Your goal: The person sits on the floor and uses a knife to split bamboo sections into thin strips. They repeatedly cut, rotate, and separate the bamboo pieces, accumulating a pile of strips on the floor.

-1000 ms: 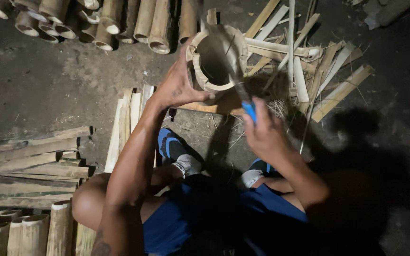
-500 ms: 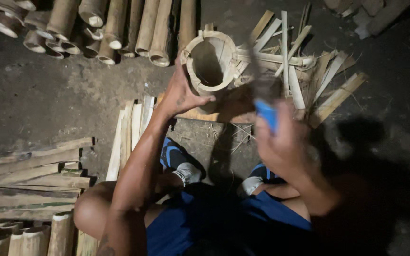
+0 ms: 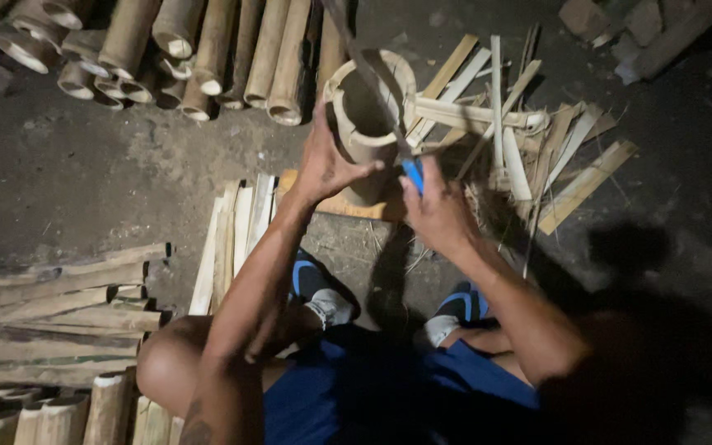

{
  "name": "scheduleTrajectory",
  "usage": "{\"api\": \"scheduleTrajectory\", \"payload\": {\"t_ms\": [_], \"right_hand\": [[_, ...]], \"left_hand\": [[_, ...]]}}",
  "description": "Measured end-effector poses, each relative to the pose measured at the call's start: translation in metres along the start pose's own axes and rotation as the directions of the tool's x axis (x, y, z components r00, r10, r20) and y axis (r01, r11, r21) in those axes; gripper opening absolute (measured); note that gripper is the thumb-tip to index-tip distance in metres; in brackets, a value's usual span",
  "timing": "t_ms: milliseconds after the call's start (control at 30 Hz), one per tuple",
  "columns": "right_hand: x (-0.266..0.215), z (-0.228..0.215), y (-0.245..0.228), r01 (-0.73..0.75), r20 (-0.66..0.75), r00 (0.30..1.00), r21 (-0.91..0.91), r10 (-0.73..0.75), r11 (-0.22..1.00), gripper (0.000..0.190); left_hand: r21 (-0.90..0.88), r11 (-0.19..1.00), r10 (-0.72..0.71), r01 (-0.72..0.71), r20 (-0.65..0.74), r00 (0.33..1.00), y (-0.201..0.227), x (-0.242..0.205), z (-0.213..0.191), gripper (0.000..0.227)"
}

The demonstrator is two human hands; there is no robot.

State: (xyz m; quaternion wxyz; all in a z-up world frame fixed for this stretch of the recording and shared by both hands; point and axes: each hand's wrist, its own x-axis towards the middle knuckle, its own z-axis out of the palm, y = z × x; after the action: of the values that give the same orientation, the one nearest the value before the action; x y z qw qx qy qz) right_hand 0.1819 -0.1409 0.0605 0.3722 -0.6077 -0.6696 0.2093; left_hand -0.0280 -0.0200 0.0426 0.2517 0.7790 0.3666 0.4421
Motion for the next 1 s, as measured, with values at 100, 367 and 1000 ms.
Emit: {"api": "scheduleTrajectory", "payload": {"t_ms": [100, 367, 1000], "right_hand": [[0.013, -0.045, -0.054, -0.139, 0.040, 0.990, 0.064, 0.136, 0.988, 0.036], [0.023, -0.017, -0.027, -0.136, 0.185, 0.971, -0.111, 0.155, 0.985, 0.041], [0.038, -0.064, 0.137, 0.019, 0.151, 0.989, -0.132, 0.001, 0.991, 0.017]], "left_hand": [[0.039, 0.999, 0.001, 0.001, -0.057, 0.998, 0.015, 0.015, -0.009, 0.138], [0.056, 0.998, -0.013, 0.016, -0.064, 0.998, -0.003, -0.022, 0.005, 0.161], [0.152, 0.988, 0.026, 0.010, -0.230, 0.973, 0.019, 0.028, 0.089, 0.129]]}}
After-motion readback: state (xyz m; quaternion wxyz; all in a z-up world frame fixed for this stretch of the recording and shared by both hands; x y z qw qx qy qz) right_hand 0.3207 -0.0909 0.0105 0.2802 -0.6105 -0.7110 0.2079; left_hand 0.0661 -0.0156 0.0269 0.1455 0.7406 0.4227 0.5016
